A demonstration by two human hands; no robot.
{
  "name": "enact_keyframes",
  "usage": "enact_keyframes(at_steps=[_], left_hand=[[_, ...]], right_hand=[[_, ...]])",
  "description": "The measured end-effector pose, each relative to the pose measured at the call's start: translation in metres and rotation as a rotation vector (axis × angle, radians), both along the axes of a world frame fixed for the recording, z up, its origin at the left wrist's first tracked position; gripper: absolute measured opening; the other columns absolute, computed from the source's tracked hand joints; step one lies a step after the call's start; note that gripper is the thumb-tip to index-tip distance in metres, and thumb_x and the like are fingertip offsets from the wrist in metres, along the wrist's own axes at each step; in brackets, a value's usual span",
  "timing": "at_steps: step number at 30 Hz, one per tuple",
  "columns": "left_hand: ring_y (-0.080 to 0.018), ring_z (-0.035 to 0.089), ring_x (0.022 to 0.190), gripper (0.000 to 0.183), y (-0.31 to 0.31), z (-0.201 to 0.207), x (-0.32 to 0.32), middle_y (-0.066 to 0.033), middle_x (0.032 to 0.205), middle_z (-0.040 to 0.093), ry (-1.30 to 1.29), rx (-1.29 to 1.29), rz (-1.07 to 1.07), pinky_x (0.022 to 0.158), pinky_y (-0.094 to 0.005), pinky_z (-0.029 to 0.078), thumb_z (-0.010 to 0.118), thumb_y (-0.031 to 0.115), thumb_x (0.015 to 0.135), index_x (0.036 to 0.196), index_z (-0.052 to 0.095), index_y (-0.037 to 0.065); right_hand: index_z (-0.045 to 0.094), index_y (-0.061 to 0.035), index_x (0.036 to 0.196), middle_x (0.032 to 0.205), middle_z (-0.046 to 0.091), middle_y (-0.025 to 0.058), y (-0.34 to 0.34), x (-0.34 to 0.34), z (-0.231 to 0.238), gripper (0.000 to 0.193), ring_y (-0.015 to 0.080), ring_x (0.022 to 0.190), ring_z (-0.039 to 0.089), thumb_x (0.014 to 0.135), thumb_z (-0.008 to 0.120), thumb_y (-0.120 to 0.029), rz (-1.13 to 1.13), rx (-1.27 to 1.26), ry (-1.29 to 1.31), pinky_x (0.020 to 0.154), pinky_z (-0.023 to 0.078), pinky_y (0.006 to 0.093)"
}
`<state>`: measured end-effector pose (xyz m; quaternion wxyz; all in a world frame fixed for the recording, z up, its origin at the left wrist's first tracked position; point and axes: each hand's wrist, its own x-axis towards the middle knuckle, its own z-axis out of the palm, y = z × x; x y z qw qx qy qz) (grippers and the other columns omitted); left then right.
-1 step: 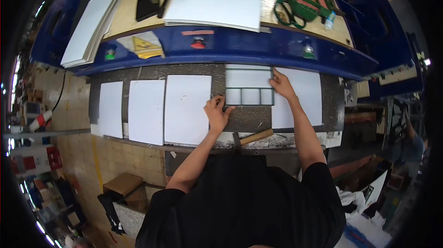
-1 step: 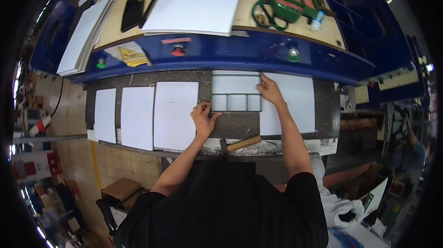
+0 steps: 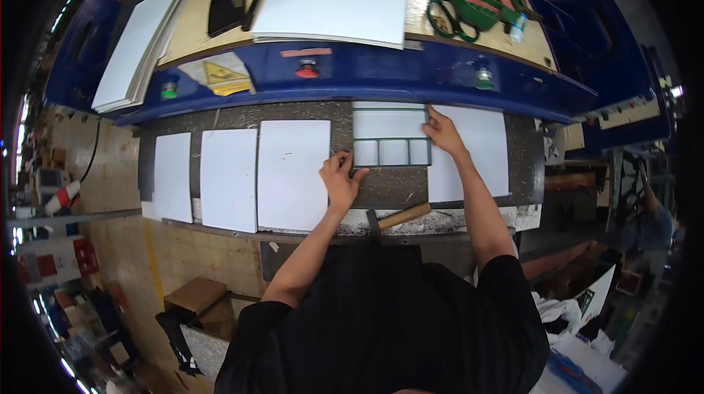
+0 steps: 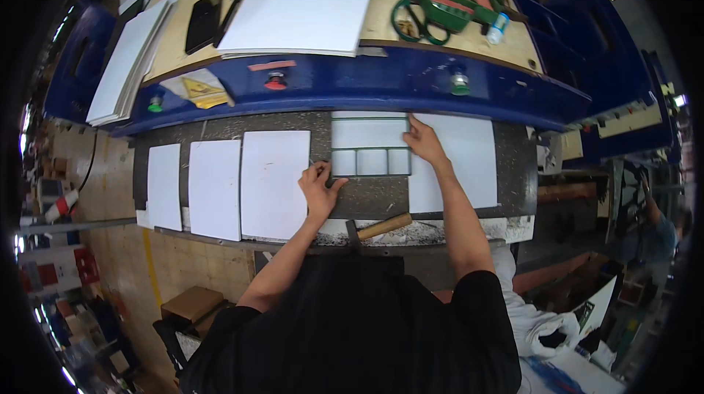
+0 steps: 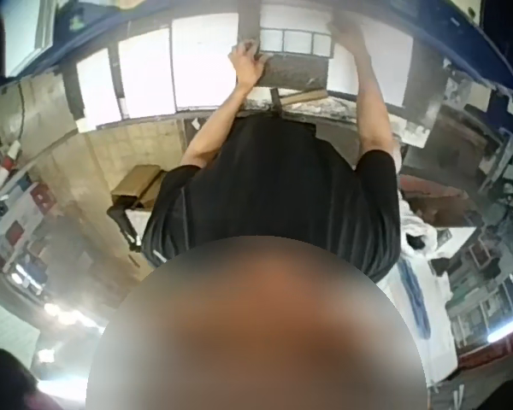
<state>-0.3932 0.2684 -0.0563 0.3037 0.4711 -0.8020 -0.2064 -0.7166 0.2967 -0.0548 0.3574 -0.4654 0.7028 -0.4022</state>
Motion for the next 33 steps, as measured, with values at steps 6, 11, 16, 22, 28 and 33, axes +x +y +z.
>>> enact_keyframes(at_steps=[6, 11, 16, 22, 28, 33], left_hand=[[-0.0241, 0.050, 0.100, 0.056, -0.001, -0.002, 0.001, -0.0046, 0.112, 0.058, -0.006, -0.010, 0.008, 0.090, -0.0383, 0.036, 0.081, 0.035, 0.071, 0.118, 0.068, 0.005], [-0.0240, 0.050, 0.101, 0.056, 0.001, -0.003, 0.000, -0.0045, 0.111, 0.058, -0.026, -0.009, 0.028, 0.090, -0.0381, 0.036, 0.082, 0.034, 0.070, 0.117, 0.069, 0.005], [-0.0242, 0.049, 0.101, 0.056, 0.002, -0.004, -0.002, -0.0050, 0.111, 0.058, 0.024, 0.026, 0.018, 0.090, -0.0384, 0.035, 0.083, 0.033, 0.069, 0.114, 0.069, 0.004], [-0.0238, 0.050, 0.100, 0.054, 0.003, -0.001, -0.002, -0.0050, 0.111, 0.056, 0.012, 0.035, 0.040, 0.089, -0.0387, 0.035, 0.083, 0.031, 0.069, 0.113, 0.069, 0.003], [-0.0236, 0.049, 0.098, 0.054, 0.001, 0.000, -0.001, -0.0048, 0.110, 0.056, -0.001, 0.032, 0.014, 0.088, -0.0386, 0.035, 0.083, 0.030, 0.069, 0.113, 0.069, 0.003], [-0.0233, 0.049, 0.098, 0.054, 0.000, 0.000, -0.002, -0.0047, 0.109, 0.056, -0.004, 0.032, 0.007, 0.087, -0.0384, 0.035, 0.083, 0.030, 0.069, 0.113, 0.069, 0.004]], right_hand=[[0.038, -0.0068, 0.147, 0.064, 0.046, -0.0030, -0.003, 0.010, 0.012, 0.068, 0.0063, 0.051, 0.047, 0.084, 0.064, -0.008, -0.059, 0.085, -0.068, 0.046, 0.044, 0.0246], [0.040, -0.0091, 0.147, 0.064, 0.046, -0.0024, -0.001, 0.008, 0.005, 0.070, 0.0067, 0.053, 0.047, 0.082, 0.064, -0.008, -0.055, 0.070, 0.014, 0.049, 0.043, 0.0245], [0.041, -0.0079, 0.146, 0.065, 0.047, -0.0025, 0.001, 0.004, 0.001, 0.070, 0.0069, 0.059, 0.047, 0.080, 0.065, -0.009, -0.037, 0.033, 0.074, 0.057, 0.043, 0.0233], [0.042, -0.0068, 0.145, 0.066, 0.047, -0.0023, 0.002, 0.008, 0.000, 0.069, 0.0071, 0.060, 0.047, 0.080, 0.065, -0.009, -0.053, 0.024, 0.088, 0.059, 0.043, 0.0231], [0.043, -0.0062, 0.145, 0.065, 0.048, -0.0014, 0.000, 0.007, -0.002, 0.068, 0.0078, 0.059, 0.048, 0.081, 0.066, -0.010, -0.060, 0.016, 0.098, 0.059, 0.044, 0.0235], [0.043, -0.0069, 0.144, 0.064, 0.050, 0.0006, 0.000, 0.008, -0.003, 0.068, 0.0095, 0.058, 0.050, 0.081, 0.067, -0.012, -0.072, 0.028, 0.172, 0.059, 0.045, 0.0250]])
